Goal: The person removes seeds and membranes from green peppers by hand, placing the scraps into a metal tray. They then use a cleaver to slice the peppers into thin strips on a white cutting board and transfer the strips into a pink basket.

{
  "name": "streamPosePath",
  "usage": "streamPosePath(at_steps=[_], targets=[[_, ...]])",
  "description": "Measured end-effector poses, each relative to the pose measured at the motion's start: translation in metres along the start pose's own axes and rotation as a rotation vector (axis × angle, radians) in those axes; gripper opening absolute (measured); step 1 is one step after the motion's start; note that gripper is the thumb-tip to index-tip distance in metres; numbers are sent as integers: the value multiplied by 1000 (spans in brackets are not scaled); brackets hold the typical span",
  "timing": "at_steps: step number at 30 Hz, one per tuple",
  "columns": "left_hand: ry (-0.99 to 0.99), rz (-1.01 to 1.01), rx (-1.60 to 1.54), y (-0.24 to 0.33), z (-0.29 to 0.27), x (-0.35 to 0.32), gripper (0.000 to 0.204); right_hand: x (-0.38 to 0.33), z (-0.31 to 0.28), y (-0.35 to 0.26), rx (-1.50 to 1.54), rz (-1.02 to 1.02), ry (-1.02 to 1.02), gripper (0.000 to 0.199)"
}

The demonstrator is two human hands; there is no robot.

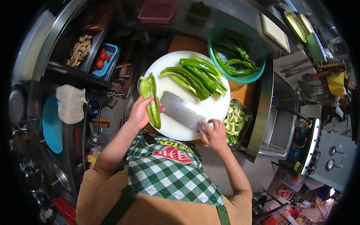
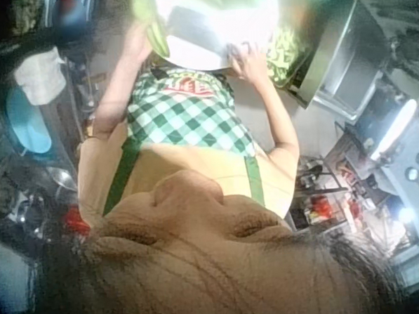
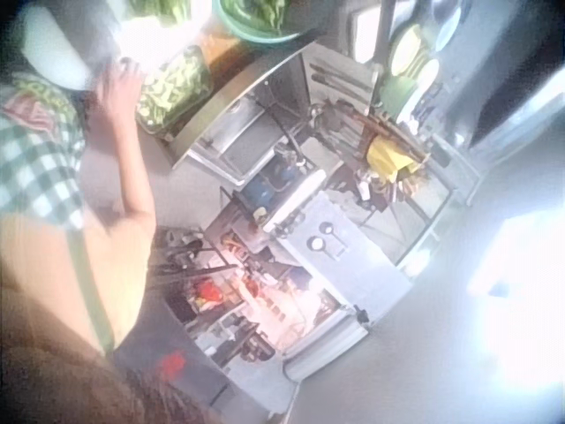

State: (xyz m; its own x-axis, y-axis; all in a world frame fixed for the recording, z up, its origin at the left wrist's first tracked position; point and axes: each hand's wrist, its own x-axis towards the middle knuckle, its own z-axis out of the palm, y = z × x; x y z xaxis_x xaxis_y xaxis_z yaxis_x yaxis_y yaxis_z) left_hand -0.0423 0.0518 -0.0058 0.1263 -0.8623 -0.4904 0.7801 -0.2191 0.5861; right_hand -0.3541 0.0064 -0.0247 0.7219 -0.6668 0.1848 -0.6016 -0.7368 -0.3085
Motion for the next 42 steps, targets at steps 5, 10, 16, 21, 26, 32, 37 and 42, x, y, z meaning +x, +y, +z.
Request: streamPosePath(at_steps=[5,10,16,21,26,32,37,42], targets=[[142,-30,-73,-23,10,12,31,95,37,14,-142,268,290,42],[111,-24,-219,-29,12,17,32,116,54,27,90,356,331,27],[69,42,-157,-38,30,36,31,77,33,-49,1039,857,242,20],[95,35,56,-44,16,50,29,58,54,-73,1089,827,239,18],[106,-85,-116,-46,11,56,30,38,83,-66,954,904,192,17],[101,76,138,-51,18,46,24,41,72,-82,1030,907,201,14],[77,238,244,-72,20,62,22,23,93,-71,1413,825,226,30],[91,318,374,-87,7,73,18,25,95,-77,1185,839,188,29]])
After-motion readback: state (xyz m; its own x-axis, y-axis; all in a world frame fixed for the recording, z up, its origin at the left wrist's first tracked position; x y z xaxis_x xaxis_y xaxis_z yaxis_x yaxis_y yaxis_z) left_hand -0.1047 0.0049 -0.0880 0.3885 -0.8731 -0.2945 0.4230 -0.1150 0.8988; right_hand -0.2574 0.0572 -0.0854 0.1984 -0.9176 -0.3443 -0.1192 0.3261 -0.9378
